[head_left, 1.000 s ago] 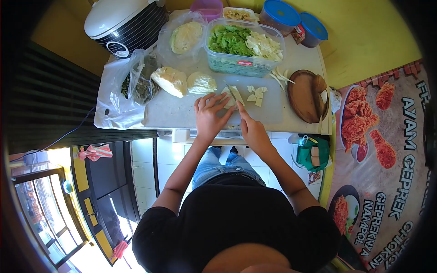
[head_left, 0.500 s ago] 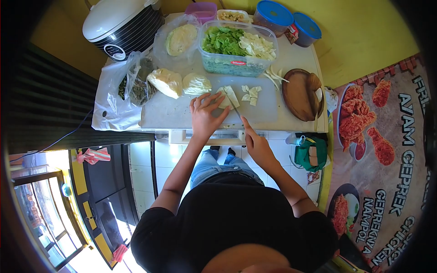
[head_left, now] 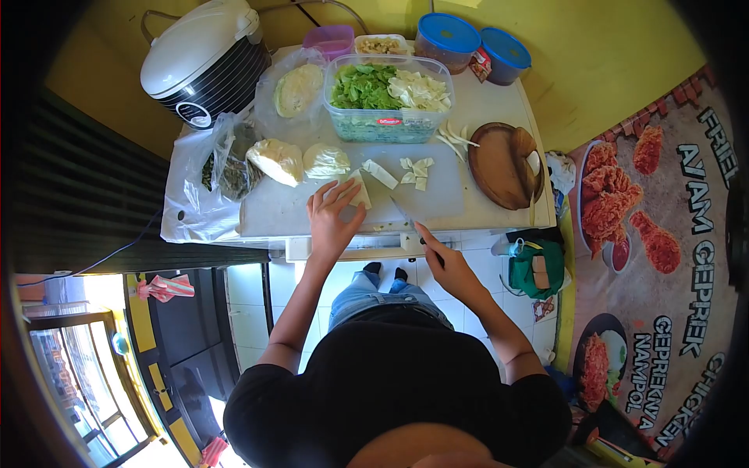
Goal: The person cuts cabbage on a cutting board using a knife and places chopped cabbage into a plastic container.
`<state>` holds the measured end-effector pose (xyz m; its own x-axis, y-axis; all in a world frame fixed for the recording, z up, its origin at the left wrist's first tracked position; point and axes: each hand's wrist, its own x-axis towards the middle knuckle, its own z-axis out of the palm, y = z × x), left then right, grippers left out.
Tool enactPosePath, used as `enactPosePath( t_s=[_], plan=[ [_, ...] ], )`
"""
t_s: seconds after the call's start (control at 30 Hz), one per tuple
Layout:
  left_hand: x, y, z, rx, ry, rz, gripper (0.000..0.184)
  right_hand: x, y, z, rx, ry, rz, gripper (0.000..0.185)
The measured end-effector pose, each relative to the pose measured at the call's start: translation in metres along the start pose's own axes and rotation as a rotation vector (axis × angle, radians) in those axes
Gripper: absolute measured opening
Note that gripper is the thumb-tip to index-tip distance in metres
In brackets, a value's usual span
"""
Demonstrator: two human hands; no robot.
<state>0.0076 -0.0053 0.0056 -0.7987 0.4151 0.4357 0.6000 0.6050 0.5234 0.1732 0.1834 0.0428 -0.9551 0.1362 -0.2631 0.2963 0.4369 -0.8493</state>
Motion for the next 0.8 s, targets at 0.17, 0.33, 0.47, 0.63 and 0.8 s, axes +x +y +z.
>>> enactPosePath(
  t_s=[0.17,0.33,0.47,0.63,0.8],
  plan=[
    [0.010,0.007,-0.007,-0.037,-0.001,0.017,0.033,0.007,-0.008,0.002,0.050,0.032,-0.047,0.049],
    [0.010,0.003,0.001,-0.010,0.020,0.018,0.033,0.045,-0.013,0.016,0.062,0.073,-0.215,0.049],
    [0.002,0.003,0.000,0.069,0.035,0.036,0.031,0.068,-0.019,0.019,-0.019,0.026,-0.200,0.050],
    [-0.011,0.000,-0.012,0.124,0.024,-0.006,0.031,0.074,-0.022,0.015,-0.043,0.044,-0.196,0.051],
    [0.001,0.009,-0.016,0.043,0.019,0.007,0.034,0.057,-0.018,0.005,0.060,0.044,-0.207,0.049]
  ],
)
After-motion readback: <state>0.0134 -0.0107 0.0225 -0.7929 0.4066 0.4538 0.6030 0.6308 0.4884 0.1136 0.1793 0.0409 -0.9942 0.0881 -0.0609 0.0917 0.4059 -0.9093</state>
